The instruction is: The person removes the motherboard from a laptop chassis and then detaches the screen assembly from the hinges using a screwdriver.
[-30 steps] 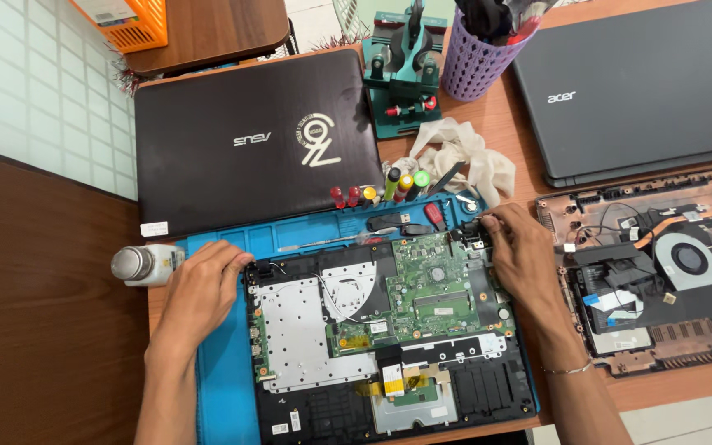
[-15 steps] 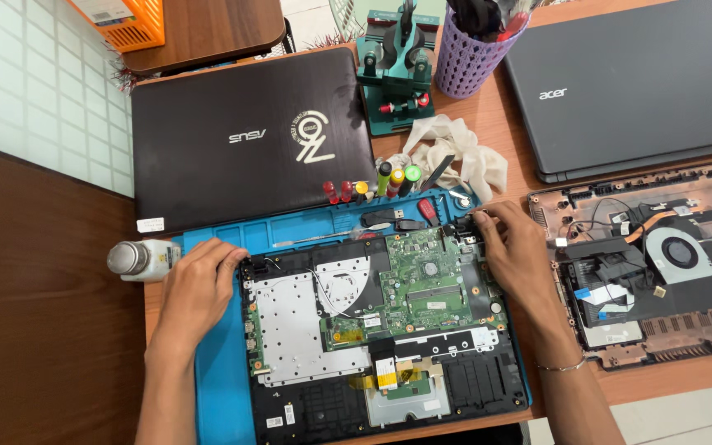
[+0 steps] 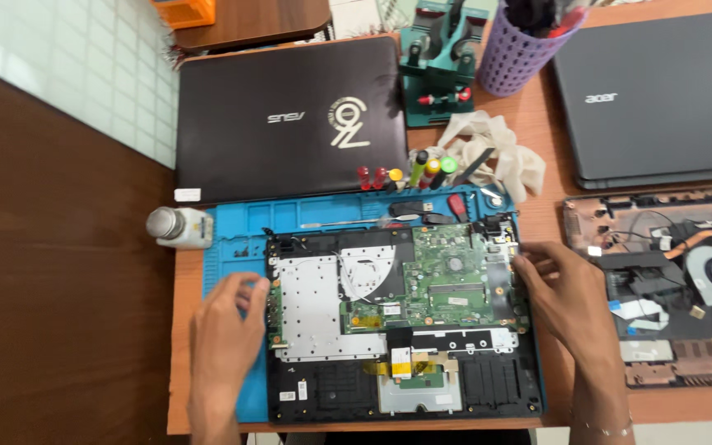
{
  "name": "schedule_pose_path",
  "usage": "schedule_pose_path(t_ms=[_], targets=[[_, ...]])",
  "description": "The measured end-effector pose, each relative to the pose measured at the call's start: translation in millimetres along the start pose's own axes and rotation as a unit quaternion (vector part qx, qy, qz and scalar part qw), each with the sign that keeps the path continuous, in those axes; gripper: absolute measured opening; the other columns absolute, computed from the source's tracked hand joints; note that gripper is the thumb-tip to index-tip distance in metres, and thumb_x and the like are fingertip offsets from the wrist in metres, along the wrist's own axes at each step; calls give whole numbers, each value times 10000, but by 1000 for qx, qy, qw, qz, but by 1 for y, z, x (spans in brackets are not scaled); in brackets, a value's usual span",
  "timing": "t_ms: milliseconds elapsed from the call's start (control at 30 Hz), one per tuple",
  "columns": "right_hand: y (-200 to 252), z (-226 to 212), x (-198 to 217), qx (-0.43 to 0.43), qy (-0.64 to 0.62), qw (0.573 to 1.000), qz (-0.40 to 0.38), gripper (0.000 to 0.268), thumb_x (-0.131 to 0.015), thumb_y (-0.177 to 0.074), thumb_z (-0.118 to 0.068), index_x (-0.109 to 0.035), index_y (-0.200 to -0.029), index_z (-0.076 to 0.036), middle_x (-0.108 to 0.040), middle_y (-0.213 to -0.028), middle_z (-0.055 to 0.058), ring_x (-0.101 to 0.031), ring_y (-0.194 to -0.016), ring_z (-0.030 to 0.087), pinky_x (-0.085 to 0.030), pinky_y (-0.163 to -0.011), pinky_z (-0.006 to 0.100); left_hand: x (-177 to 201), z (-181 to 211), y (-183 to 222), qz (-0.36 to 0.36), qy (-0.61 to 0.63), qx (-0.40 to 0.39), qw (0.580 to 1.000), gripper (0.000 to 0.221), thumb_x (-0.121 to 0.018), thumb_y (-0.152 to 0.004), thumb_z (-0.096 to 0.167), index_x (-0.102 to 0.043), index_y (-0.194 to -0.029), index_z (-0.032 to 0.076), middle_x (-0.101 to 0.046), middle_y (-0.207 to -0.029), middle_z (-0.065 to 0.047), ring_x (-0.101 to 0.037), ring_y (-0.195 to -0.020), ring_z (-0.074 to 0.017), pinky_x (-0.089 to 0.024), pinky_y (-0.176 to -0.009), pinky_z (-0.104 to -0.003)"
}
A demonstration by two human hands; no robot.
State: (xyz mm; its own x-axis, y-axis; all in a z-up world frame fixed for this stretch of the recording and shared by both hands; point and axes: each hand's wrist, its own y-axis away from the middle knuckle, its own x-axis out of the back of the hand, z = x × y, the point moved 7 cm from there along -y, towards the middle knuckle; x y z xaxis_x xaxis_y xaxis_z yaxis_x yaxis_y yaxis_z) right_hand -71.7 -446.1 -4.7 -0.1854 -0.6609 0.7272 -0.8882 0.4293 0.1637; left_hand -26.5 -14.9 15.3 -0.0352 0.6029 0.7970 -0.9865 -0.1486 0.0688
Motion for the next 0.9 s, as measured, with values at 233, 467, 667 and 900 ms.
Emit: schedule_pose_path(t_ms=[233,467,667,900], targets=[[18,4,1,-13,25,1000,-5,332,-731,-907,-232,-745,-1176,-37,-776,-969,146,-760,-848,239,-608,-741,368,-19,-18,30,-25,26,108,993,354,-674,-919,292,-712,-1136,15,-736,-904,-100,-711,-761,-214,-575,-695,-362],[25,8,1,-24,30,999,-8,371,-768,-861,-255,-756,-1166,-45,-776,-977,136,-759,-869,225,-608,-742,370,-25,-16,39,-6,-4,119,993,368,-679,-927,310,-697,-1158,24,-674,-894,-93,-664,-769,-225,-557,-706,-378],[26,11,-1,-16,21,1000,-6,400,-775,-849,-267,-747,-1173,-33,-763,-989,136,-750,-860,219,-608,-756,360,-27,-13,42,32,-21,75,996,366,-670,-933,286,-686,-1170,6,-647,-893,-107,-643,-762,-246,-538,-726,-397],[26,12,-1,-17,12,1000,-8,418,-781,-835,-268,-746,-1176,-29,-734,-1012,130,-743,-885,223,-615,-763,352,-31,-24,44,41,-26,84,995,302,-575,-1008,243,-706,-1181,34,-682,-969,-122,-667,-777,-264,-536,-738,-409]])
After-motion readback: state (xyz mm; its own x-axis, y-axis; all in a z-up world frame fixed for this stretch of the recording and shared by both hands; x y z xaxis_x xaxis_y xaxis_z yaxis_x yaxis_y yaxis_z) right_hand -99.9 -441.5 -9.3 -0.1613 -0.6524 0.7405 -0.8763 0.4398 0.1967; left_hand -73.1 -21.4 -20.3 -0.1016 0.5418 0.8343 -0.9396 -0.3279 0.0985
